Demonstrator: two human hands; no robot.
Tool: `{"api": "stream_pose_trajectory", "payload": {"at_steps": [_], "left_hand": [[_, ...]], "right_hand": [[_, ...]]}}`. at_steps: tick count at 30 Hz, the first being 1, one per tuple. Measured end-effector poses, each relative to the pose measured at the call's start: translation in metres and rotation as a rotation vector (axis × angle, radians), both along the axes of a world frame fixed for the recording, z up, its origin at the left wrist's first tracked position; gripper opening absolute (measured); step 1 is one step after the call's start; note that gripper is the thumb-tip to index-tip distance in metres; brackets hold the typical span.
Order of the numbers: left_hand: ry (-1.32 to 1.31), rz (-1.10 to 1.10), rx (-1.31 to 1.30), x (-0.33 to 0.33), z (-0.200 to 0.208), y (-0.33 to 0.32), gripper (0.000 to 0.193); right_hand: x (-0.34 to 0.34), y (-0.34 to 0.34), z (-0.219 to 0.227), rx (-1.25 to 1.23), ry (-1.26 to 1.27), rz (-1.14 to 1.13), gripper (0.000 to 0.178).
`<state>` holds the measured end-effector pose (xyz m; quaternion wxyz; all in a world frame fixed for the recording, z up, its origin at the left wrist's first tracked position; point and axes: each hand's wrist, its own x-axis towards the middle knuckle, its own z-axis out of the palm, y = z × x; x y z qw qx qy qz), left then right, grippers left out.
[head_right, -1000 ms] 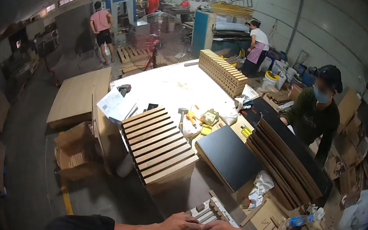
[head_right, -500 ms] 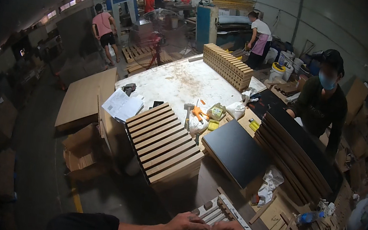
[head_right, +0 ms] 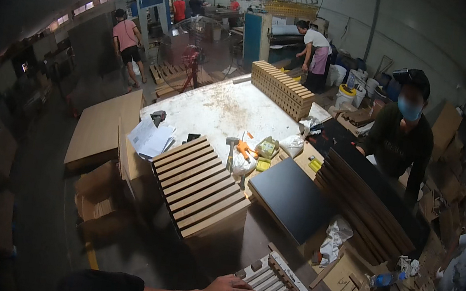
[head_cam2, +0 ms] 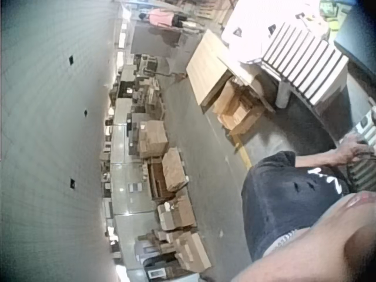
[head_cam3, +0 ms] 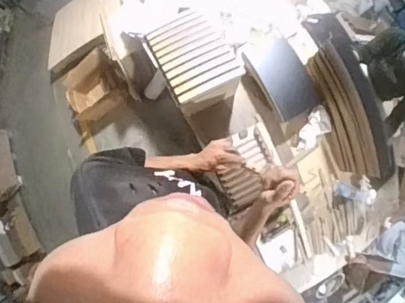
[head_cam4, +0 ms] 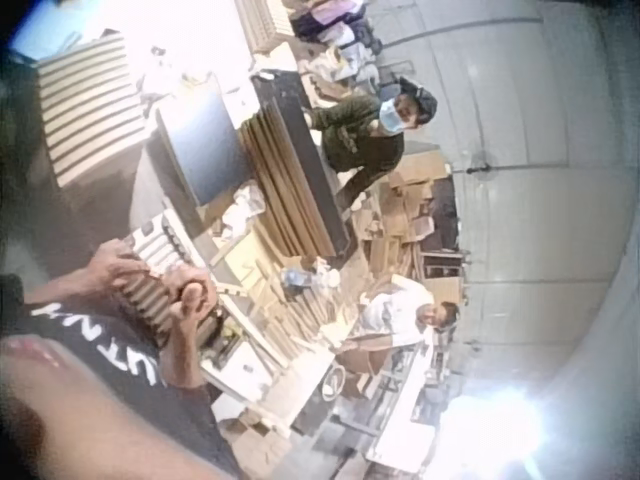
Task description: Assembling and nailing together wooden slats into panels at a factory workbench.
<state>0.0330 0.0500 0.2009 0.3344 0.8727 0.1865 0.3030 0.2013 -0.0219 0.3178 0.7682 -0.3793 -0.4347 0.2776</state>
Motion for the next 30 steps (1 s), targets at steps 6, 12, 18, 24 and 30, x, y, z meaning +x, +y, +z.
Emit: {"api": "stream_pose_trajectory", "payload": {"at_steps": [6, 12, 18, 24, 30], "left_hand": [[0.032, 0.018, -0.043, -0.008, -0.002, -0.004, 0.035], [-0.003, -0.015, -0.002, 0.003, -0.025, -0.008, 0.044], [-0.054, 0.036, 0.114, 0.001, -0.051, 0.007, 0.044], [0.01, 0.114, -0.05, 0.004, -0.025, 0.001, 0.07], [-0.019, 0.083, -0.084, 0.002, -0.027, 0.007, 0.07]], "right_hand": [[-0.012, 0.01, 0.008, 0.007, -0.053, 0.036, 0.045], [-0.007, -0.015, 0.003, -0.084, 0.143, 0.081, 0.036], [-0.009, 0.006, -0.016, -0.194, -0.207, 0.022, 0.021], [0.013, 0.025, -0.002, -0.046, 0.173, 0.066, 0.039], [0.004, 0.029, 0.001, -0.057, 0.087, 0.046, 0.041]]}}
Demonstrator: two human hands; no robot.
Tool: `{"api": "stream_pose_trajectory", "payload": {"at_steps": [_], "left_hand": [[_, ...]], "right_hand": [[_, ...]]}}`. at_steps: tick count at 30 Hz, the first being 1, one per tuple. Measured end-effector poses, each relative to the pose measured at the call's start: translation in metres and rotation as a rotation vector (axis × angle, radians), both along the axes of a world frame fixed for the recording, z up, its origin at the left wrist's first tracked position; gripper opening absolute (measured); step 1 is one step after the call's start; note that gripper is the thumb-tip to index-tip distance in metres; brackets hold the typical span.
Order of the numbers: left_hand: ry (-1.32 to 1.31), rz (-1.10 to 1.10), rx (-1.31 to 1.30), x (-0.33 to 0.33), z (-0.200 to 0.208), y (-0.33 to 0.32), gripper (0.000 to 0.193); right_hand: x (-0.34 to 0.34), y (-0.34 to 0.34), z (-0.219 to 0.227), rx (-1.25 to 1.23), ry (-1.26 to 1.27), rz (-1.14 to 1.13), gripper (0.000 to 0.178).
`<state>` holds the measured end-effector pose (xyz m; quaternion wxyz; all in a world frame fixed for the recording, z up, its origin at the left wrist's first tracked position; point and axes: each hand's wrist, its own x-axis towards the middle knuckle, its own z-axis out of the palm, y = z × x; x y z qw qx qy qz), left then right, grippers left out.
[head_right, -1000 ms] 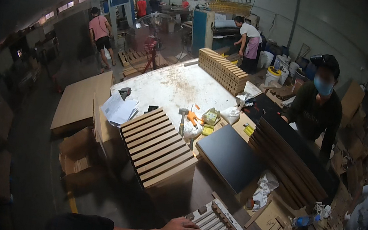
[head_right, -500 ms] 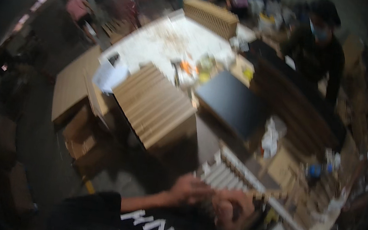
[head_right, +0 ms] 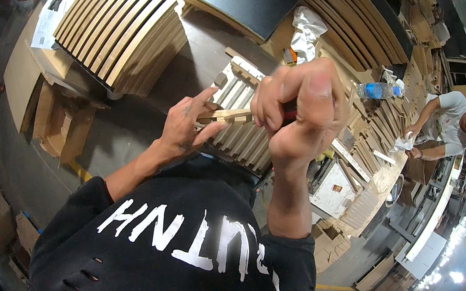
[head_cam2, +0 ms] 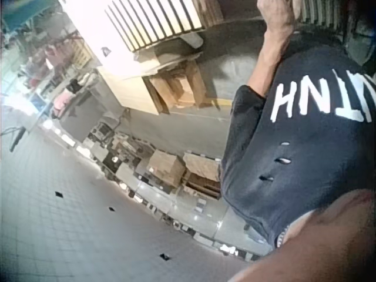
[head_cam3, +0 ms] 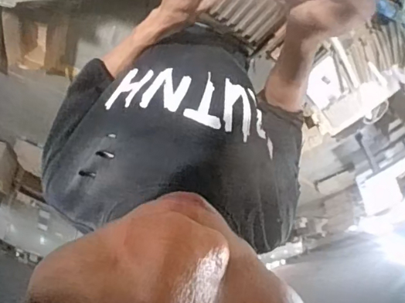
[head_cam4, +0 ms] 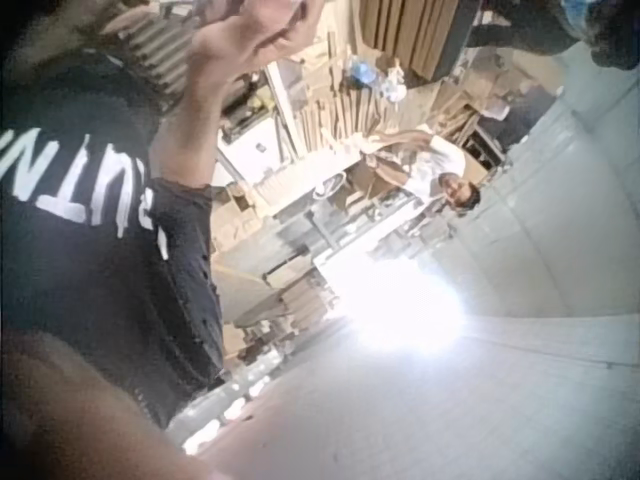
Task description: Assembling and nailing together wooden slats into panels at a factory workbench.
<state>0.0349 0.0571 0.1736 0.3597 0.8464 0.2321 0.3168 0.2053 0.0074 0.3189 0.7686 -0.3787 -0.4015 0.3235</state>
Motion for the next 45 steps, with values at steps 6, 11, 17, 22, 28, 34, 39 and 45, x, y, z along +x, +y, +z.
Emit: {"api": "stream_pose_trajectory", "payload": {"at_steps": [6, 11, 17, 22, 28, 34, 39, 45], "left_hand": [[0.029, 0.004, 0.075, 0.002, 0.0, -0.003, 0.063], [0.007, 0.028, 0.028, 0.006, 0.004, -0.002, 0.059], [-0.034, 0.037, 0.031, 0.01, 0.008, 0.007, 0.045], [-0.048, 0.044, 0.165, -0.004, 0.01, -0.002, 0.013], [-0.05, -0.052, 0.201, 0.001, -0.001, -0.021, 0.05], [-0.077, -0.06, 0.196, -0.007, -0.005, -0.03, 0.05], [-0.129, -0.088, 0.042, 0.001, -0.013, -0.029, 0.051], [-0.063, 0.037, 0.382, -0.005, -0.022, -0.026, 0.036]], "right_hand": [[-0.024, -0.003, 0.001, -0.009, -0.13, -0.154, 0.031], [-0.025, 0.005, 0.003, -0.031, -0.241, -0.289, 0.037], [-0.013, 0.015, -0.001, -0.068, -0.465, -0.172, 0.025], [-0.035, -0.009, 0.005, -0.239, -0.771, -0.189, 0.019], [-0.044, -0.023, -0.005, -0.129, -0.537, -0.189, 0.028], [-0.04, -0.018, 0.089, -0.278, -0.777, -0.039, 0.034], [-0.035, -0.004, 0.166, -0.048, -0.907, -0.27, 0.05], [-0.055, 0.023, 0.124, -0.384, -1.271, 0.068, 0.075]]}}
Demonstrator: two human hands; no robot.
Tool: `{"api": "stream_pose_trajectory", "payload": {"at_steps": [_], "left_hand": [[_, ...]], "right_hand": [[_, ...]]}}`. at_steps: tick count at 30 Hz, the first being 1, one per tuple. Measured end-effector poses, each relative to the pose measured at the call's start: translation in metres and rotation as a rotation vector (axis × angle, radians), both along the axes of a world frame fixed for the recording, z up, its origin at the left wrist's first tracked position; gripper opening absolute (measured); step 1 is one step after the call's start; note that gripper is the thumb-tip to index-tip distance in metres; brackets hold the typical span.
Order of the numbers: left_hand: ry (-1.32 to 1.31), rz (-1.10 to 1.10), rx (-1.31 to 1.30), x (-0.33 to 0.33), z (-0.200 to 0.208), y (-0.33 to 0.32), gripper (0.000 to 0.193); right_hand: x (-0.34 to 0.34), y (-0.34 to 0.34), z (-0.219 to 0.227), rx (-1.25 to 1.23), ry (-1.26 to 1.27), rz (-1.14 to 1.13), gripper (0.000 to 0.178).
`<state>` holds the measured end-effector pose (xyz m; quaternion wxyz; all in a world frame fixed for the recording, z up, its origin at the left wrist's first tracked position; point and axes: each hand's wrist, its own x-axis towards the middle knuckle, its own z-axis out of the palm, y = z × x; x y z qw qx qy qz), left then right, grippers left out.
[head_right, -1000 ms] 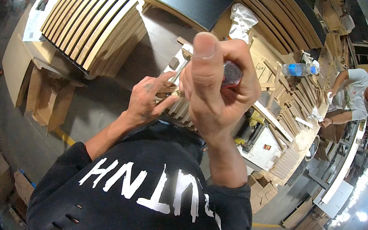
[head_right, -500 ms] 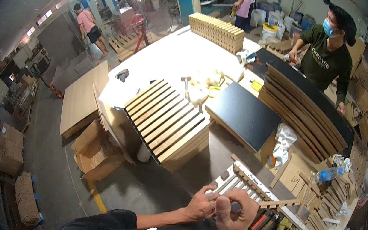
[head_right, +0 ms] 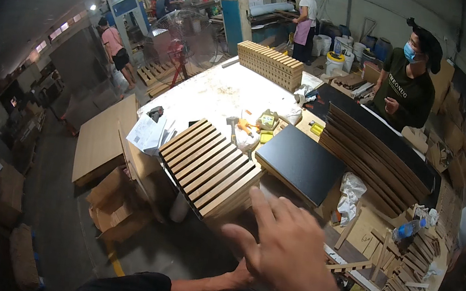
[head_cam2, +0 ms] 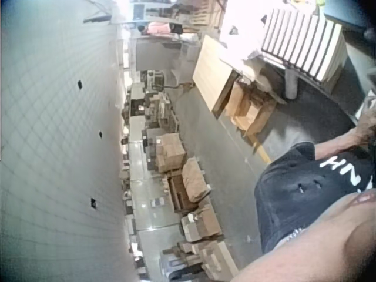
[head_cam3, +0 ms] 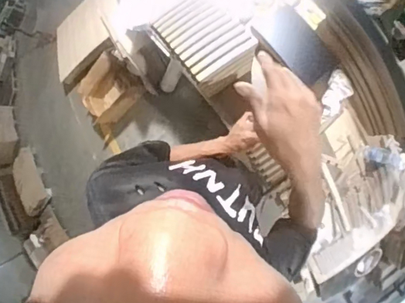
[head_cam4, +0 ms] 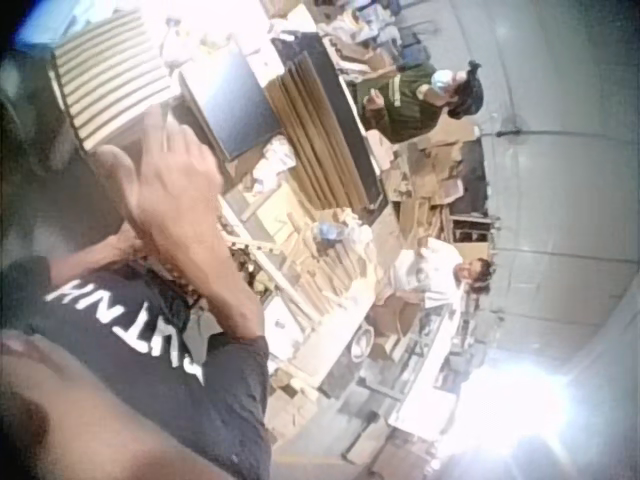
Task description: Assembling and nailing together wooden slats into panels at a factory workbench.
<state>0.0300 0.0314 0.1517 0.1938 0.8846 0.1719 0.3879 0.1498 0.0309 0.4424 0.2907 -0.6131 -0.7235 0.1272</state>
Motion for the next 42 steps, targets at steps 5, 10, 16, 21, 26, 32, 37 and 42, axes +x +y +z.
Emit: {"api": "stream_pose_trajectory", "payload": {"at_steps": [5, 10, 16, 21, 26, 32, 37, 42], "left_hand": [[0.114, -0.165, -0.202, 0.004, -0.003, -0.009, 0.035], [-0.082, -0.072, -0.329, 0.004, -0.002, -0.013, 0.038], [-0.128, -0.186, -0.612, -0.001, -0.002, -0.013, 0.033], [0.043, -0.114, -0.413, 0.003, 0.004, -0.008, 0.026], [0.04, -0.059, -0.221, 0.009, 0.022, 0.007, 0.023], [0.078, -0.111, -0.094, 0.001, 0.031, 0.016, 0.022], [0.014, -0.093, -0.158, 0.003, 0.033, -0.002, 0.028], [0.129, -0.138, -0.274, 0.007, 0.04, -0.003, 0.029]], "right_hand": [[0.007, -0.032, 0.034, 0.312, -0.067, -0.029, 0.08], [0.006, -0.016, 0.01, -0.331, -0.23, -0.045, 0.07], [0.002, -0.022, -0.007, 0.02, -0.274, -0.059, 0.069], [0.015, -0.024, -0.019, 0.001, -0.183, -0.04, 0.073], [0.015, -0.027, -0.06, 0.119, 0.286, -0.097, 0.063], [0.016, -0.005, -0.105, 0.116, 0.659, -0.231, 0.036], [0.03, -0.005, -0.117, 0.034, 1.073, -0.295, 0.027], [0.056, -0.009, -0.118, 0.086, 1.155, -0.437, 0.021]]}}
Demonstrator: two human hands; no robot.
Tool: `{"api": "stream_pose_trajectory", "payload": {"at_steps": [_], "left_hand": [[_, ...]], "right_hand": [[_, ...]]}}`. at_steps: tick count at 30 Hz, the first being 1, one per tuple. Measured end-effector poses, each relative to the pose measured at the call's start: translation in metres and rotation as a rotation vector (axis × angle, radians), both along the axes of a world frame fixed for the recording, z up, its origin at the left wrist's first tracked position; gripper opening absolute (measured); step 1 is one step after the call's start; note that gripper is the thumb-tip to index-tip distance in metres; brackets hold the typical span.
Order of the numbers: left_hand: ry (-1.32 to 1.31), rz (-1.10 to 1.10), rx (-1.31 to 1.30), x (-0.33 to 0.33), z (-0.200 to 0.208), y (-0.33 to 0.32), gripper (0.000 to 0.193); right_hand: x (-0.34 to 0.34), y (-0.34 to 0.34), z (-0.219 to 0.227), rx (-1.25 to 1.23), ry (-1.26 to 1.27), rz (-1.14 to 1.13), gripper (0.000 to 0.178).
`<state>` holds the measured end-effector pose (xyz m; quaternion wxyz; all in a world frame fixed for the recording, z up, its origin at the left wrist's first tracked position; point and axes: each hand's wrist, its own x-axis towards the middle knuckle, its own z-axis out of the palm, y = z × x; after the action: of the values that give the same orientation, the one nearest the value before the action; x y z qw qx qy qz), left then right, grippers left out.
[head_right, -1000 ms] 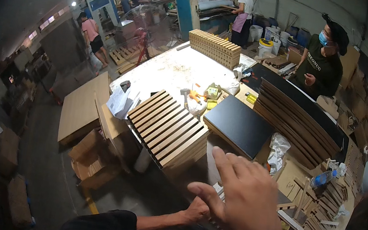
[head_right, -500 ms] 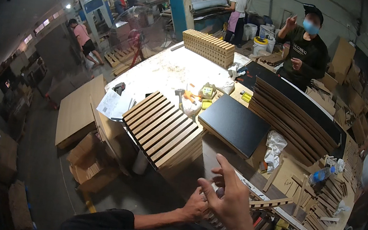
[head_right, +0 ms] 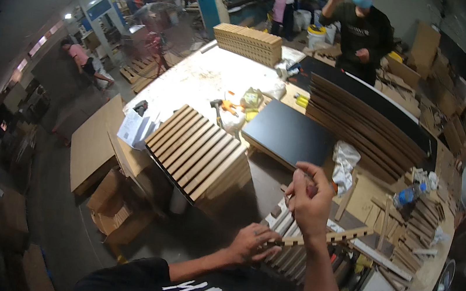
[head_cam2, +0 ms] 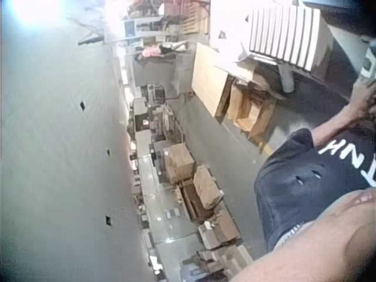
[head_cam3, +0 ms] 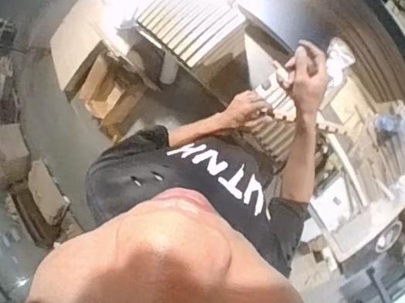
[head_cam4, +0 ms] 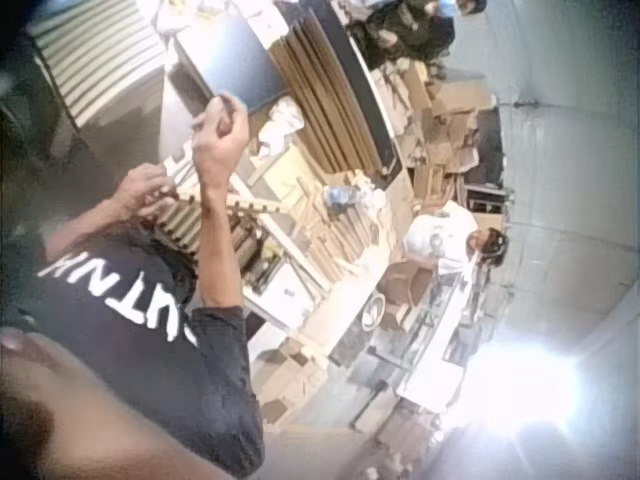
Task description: Assembling and nailing together wooden slats into panels at a factory workbench.
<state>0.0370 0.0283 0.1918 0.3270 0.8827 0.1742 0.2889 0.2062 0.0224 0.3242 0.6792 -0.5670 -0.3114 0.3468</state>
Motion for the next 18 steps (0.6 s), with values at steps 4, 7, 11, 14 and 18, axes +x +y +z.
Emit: {"api": "stream_pose_trajectory", "payload": {"at_steps": [4, 7, 11, 14, 18], "left_hand": [[-0.076, -0.037, 0.025, 0.002, -0.014, 0.026, 0.031], [0.035, -0.065, -0.057, 0.001, 0.009, 0.037, 0.032], [0.112, -0.127, -0.273, -0.003, 0.004, 0.054, 0.047], [0.026, -0.182, -0.337, -0.003, -0.015, 0.056, 0.053], [0.075, -0.214, -0.374, -0.008, -0.012, 0.047, 0.055]], "right_hand": [[0.018, -0.019, 0.042, 0.087, -0.041, -0.176, 0.021], [0.02, -0.064, 0.069, -0.024, -0.214, -0.092, 0.018], [0.004, -0.069, -0.026, -0.42, -0.493, 0.149, 0.018], [-0.025, -0.083, -0.093, -0.407, -0.624, 0.084, 0.026], [-0.063, -0.089, -0.122, -0.384, -0.815, -0.082, 0.03]]}}
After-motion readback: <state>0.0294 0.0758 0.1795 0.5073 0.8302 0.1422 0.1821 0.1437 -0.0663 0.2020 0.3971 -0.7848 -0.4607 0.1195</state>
